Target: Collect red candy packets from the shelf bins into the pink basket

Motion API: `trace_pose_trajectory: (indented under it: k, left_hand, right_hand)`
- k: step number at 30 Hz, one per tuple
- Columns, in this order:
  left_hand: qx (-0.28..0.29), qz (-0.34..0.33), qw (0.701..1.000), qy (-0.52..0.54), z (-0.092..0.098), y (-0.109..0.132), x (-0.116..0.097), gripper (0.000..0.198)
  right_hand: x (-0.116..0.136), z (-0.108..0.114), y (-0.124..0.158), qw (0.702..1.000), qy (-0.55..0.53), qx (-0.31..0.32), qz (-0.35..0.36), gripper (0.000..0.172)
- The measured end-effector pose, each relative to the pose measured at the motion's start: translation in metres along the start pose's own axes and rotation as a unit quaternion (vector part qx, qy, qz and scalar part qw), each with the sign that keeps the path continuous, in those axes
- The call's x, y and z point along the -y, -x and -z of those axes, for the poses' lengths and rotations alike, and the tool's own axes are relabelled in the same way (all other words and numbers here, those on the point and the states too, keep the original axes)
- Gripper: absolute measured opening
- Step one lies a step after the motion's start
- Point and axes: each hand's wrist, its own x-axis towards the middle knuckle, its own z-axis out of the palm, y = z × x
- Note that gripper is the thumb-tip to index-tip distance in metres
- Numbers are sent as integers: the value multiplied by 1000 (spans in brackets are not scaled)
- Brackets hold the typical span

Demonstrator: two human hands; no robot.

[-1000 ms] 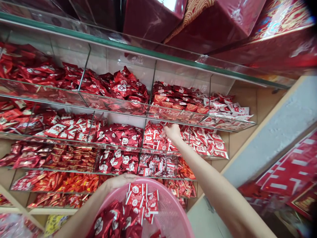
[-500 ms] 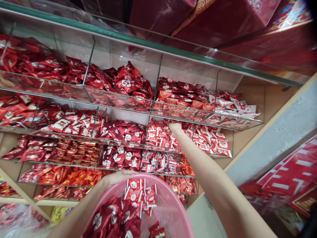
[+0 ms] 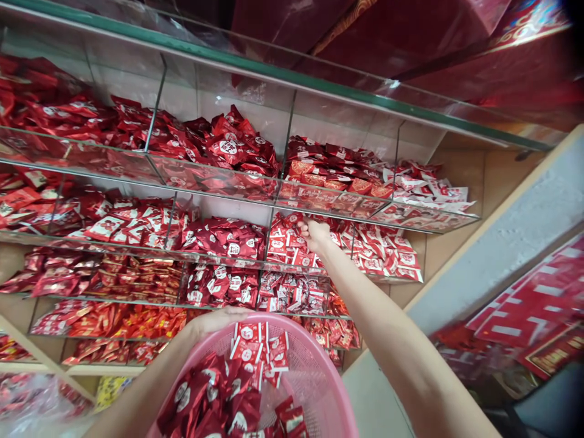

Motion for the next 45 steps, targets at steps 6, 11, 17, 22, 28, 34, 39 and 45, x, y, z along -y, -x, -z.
trace_pose_trajectory:
  k: [6, 11, 17, 22, 28, 34, 39, 45]
  left_hand:
    - [8, 15, 999, 34, -1, 1, -6, 55]
    - [23, 6, 999, 30, 1, 0, -10, 55]
    - [44, -5, 999, 0, 3, -11, -6, 56]
    - [55, 0, 998, -4, -4, -12, -9, 56]
    - [8, 22, 1000, 14, -14, -8, -15, 60]
    - [19, 10, 1000, -18, -11, -9, -14, 59]
    - [40, 16, 999, -29, -10, -10, -12, 59]
    - [29, 22, 999, -29, -13, -10, -16, 64]
  right_hand:
    - [-7, 41, 36, 995, -73, 47, 47, 19]
    - [-38, 97, 97, 987, -17, 143, 75, 23]
    - [-106, 130, 143, 972, 145, 185, -19, 32]
    - [-150, 129, 151, 968, 180, 173, -37, 37]
    - [-174, 125, 160, 973, 145, 164, -74, 32]
    - [-187, 134, 167, 971, 160, 122, -132, 30]
    - [-191, 138, 169, 971, 149, 88, -162, 31]
    - [-189, 140, 162, 972, 160, 74, -157, 33]
